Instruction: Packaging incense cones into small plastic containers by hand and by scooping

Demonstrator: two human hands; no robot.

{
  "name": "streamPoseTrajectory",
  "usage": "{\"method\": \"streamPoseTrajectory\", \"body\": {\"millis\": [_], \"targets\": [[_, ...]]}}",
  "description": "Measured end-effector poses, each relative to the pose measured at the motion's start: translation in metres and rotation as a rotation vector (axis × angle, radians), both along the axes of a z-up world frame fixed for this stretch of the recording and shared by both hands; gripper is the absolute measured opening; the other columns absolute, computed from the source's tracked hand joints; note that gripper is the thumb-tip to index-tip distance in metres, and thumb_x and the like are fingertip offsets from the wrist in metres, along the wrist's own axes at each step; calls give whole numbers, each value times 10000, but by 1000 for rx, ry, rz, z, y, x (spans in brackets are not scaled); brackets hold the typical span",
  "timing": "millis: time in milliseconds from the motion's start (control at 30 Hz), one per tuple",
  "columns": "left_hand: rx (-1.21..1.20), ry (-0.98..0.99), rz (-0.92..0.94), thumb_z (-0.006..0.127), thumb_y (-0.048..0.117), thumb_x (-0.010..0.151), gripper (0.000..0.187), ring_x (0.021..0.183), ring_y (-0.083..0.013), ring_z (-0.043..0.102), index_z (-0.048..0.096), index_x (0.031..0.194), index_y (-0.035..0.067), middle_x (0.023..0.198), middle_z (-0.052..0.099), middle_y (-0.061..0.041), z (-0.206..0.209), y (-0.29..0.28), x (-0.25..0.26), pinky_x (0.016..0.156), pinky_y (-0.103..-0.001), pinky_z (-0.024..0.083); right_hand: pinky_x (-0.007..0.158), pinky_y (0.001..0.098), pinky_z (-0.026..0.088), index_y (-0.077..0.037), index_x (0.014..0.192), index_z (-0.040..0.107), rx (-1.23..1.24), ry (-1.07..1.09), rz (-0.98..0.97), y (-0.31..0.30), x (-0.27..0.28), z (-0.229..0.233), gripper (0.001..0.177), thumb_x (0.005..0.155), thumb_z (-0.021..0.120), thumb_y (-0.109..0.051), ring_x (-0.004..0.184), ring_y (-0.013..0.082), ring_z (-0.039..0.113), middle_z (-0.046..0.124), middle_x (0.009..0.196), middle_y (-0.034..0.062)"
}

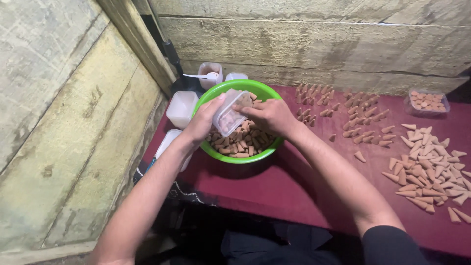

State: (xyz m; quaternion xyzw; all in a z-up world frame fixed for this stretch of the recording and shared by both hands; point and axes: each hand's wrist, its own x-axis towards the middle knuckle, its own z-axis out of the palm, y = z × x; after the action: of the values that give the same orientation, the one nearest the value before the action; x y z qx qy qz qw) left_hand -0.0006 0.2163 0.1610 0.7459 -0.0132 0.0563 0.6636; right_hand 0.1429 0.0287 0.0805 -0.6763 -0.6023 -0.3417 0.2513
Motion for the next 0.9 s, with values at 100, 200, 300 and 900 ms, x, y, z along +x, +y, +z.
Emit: {"method": "streamPoseTrajectory", "body": {"millis": [100,200,300,900], "targets": [[-128,-274,-169,359,655,1011,889,1079,-411,690,203,1617,24,1297,610,-356,-9,-2,6,922,-572,617,751,421,607,-222,1246,741,108,413,200,9,-7,-17,329,950,650,-110,878,319,749,766,962,77],[-163,-531,-65,445,890,899,1156,1424,-494,417,145,1649,63,1562,375,-345,-21,-17,1,1185,-671,340,773,366,614,-196,1128,810,292,687,315,28,-32,-14,219,933,756,-114,939,241,787,812,1015,52],[0,-482,150,528,724,961,1004,1461,-332,370,252,1596,-4,1561,392,-289,-40,-11,13,1294,-510,195,479,191,438,-211,790,783,318,994,310,36,-62,-17,186,967,756,-159,457,50,520,587,487,-86],[215,-91,237,382,664,1048,604,1179,-413,642,594,1355,189,1144,662,-250,-36,12,36,1047,-522,471,530,468,559,-268,1171,661,-238,132,37,-7,-23,8,257,927,613,-201,610,341,689,655,697,35]]}}
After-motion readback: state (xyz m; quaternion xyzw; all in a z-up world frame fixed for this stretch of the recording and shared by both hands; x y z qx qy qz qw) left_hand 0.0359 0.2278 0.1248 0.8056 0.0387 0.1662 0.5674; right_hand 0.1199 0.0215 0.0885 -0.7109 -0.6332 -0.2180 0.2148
